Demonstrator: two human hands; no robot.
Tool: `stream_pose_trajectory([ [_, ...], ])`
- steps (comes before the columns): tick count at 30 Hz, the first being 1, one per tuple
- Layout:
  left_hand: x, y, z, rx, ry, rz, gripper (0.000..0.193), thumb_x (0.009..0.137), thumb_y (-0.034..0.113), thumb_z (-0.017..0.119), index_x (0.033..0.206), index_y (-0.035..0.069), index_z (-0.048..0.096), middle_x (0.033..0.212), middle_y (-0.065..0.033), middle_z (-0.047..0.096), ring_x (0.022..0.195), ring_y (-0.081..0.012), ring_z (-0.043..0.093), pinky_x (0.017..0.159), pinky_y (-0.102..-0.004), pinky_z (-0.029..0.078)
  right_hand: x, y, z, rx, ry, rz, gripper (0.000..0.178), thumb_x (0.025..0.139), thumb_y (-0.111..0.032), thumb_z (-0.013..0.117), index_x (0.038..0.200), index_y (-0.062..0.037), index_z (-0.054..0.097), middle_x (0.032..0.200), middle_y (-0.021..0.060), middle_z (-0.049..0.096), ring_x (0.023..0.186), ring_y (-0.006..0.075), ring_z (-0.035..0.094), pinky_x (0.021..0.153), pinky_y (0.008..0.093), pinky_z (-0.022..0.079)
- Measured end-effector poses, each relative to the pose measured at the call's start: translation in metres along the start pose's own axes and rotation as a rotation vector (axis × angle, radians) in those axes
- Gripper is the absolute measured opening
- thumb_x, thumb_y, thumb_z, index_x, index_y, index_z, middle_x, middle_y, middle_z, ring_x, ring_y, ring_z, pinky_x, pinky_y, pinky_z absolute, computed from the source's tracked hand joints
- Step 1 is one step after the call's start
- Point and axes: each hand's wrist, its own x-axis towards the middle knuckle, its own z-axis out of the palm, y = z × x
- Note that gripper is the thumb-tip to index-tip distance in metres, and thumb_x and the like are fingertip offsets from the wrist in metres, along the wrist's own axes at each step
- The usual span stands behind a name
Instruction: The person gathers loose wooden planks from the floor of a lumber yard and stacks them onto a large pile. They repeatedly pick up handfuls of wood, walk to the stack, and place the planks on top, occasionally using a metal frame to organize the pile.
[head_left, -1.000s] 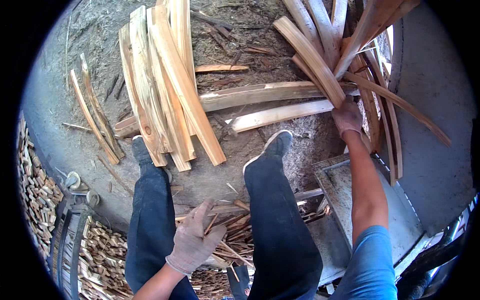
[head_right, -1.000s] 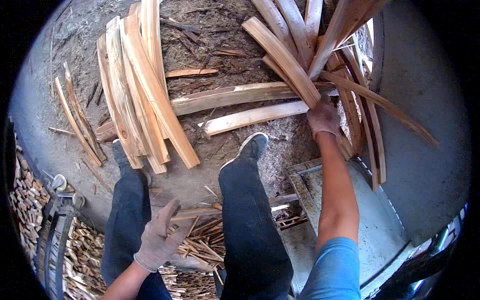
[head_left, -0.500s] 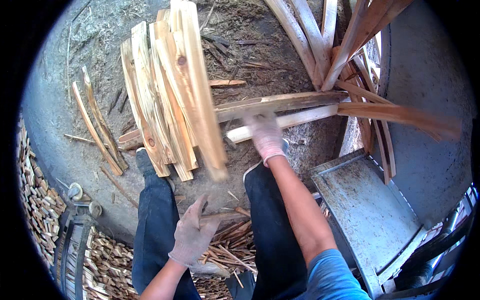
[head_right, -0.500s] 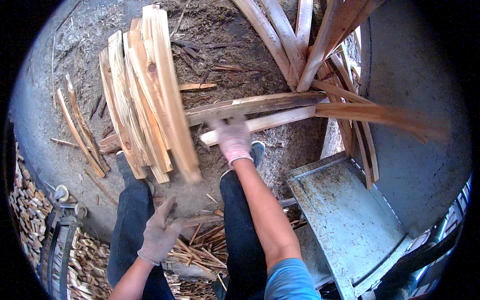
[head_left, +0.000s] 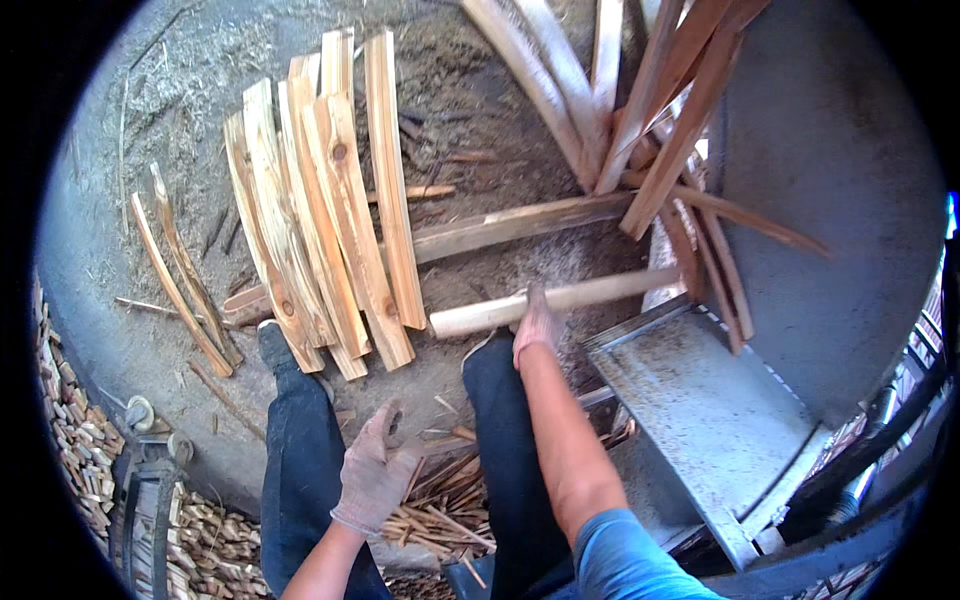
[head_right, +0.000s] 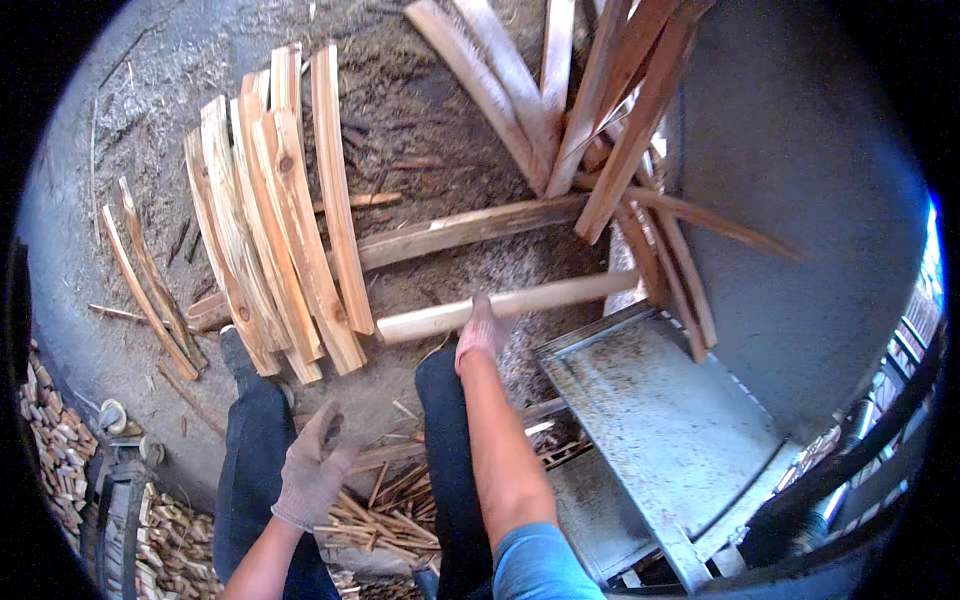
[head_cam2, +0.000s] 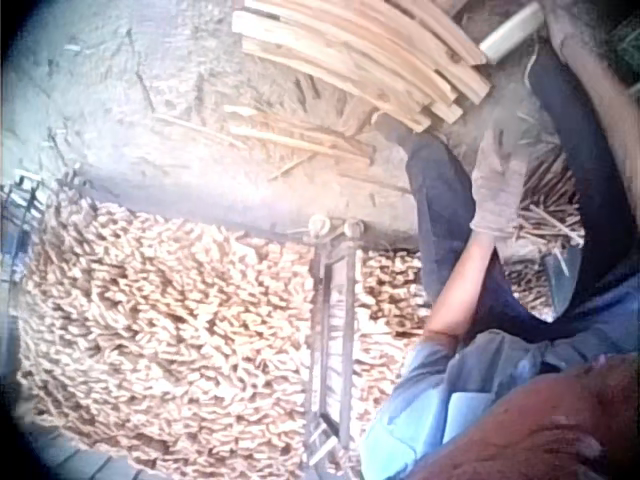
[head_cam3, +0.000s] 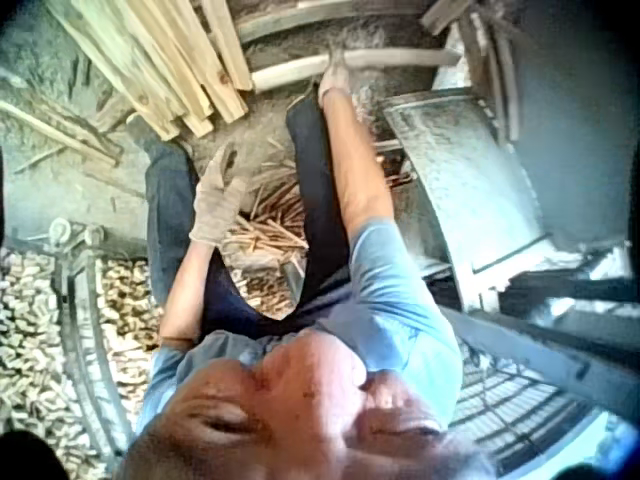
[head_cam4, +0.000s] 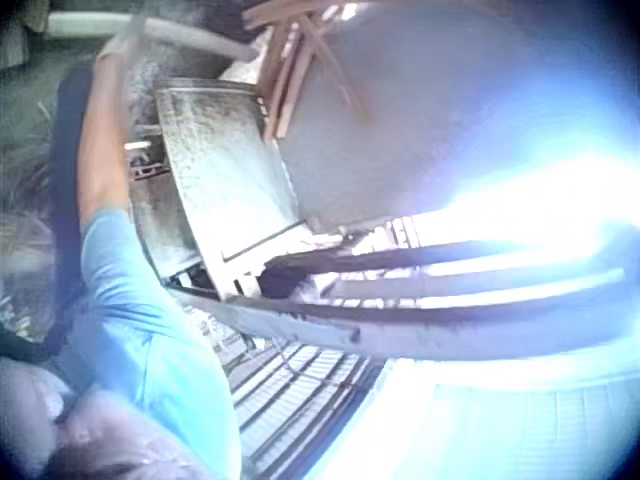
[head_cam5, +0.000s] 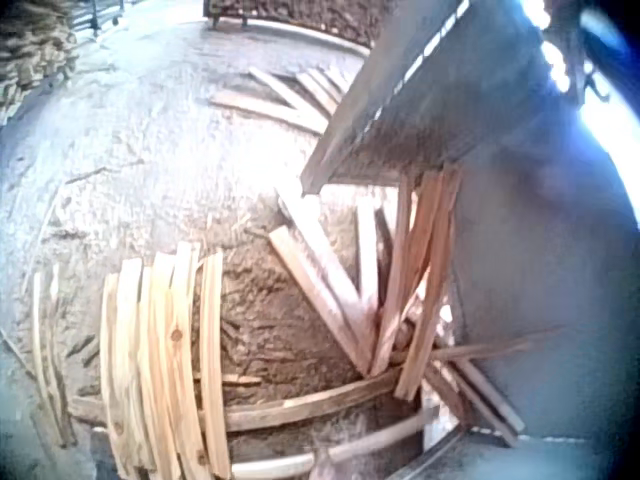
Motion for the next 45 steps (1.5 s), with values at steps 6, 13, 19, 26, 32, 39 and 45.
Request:
stream_pose_trajectory([
  [6,0.006,-0.006,-0.011,-0.003,0.07,-0.02,0.067,0.087,0.026,0.071,0.146,0.003,0.048,0.136,-0.0221,0.061,0.126,-0.0366,0.059,0.108,-0.0414,0.045,-0.081,-0.013,-0.039,-0.467,-0.182,-0.521,0.073,0.08,-0.035,0.076,0.133,0.0076,0.049,0.118,0.0288,0.067,0.11,0.0427,0.065,0.1,0.0441,0.047],
  [13,0.027,-0.003,-0.041,-0.111,0.174,-0.118,0.067,0.09,0.029,0.068,0.146,-0.002,0.049,0.143,-0.0239,0.057,0.133,-0.0353,0.055,0.111,-0.04,0.043,-0.186,-0.046,-0.006,-0.876,-0.595,-0.721,0.081,0.079,-0.044,0.078,0.138,0.0021,0.046,0.123,0.0294,0.064,0.117,0.0426,0.063,0.102,0.0443,0.048],
  [19,0.033,0.002,-0.047,-0.311,0.289,-0.093,0.066,0.088,0.019,0.07,0.146,-0.003,0.047,0.14,-0.0254,0.058,0.131,-0.0361,0.057,0.11,-0.041,0.043,-0.066,-0.129,-0.01,-0.726,-0.297,-0.798,0.093,0.079,-0.05,0.079,0.145,0.0073,0.044,0.142,0.0272,0.053,0.131,0.0362,0.053,0.111,0.0402,0.041],
  [26,0.019,0.052,-0.03,-0.177,0.261,0.091,0.062,0.09,0.008,0.066,0.147,-0.005,0.046,0.132,-0.0216,0.063,0.127,-0.0269,0.06,0.108,-0.036,0.046,0.201,-0.315,-0.004,-0.422,0.009,-0.734,0.075,0.085,-0.044,0.076,0.136,0.0069,0.052,0.124,0.0235,0.065,0.108,0.032,0.067,0.094,0.0434,0.051],
  [32,0.02,0.05,0.02,-0.115,0.029,-0.003,0.063,0.087,0.019,0.074,0.143,0.001,0.051,0.131,-0.0212,0.064,0.121,-0.0329,0.063,0.102,-0.0403,0.05,0.099,-0.354,0.009,-0.657,-0.282,-0.791,0.068,0.093,-0.055,0.063,0.126,0.0041,0.062,0.113,0.021,0.069,0.107,0.0286,0.067,0.092,0.0426,0.051],
  [39,0.056,0.041,0.044,-0.025,0.106,-0.085,0.065,0.085,0.022,0.076,0.142,0.002,0.052,0.132,-0.0204,0.064,0.121,-0.0315,0.063,0.104,-0.0386,0.048,-0.015,-0.249,0.031,-0.947,-0.486,-0.933,0.049,0.095,-0.045,0.061,0.119,-0.0029,0.066,0.107,0.0242,0.07,0.104,0.0403,0.067,0.094,0.0444,0.051],
  [45,0.058,0.037,0.039,-0.154,0.134,-0.169,0.066,0.086,0.018,0.073,0.143,-0.003,0.05,0.133,-0.0218,0.063,0.123,-0.0292,0.062,0.106,-0.0368,0.047,0.059,-0.311,0.053,-0.537,-0.441,-0.759,0.083,0.084,-0.042,0.078,0.143,0.0055,0.044,0.133,0.0282,0.06,0.118,0.0389,0.064,0.103,0.0411,0.049],
])
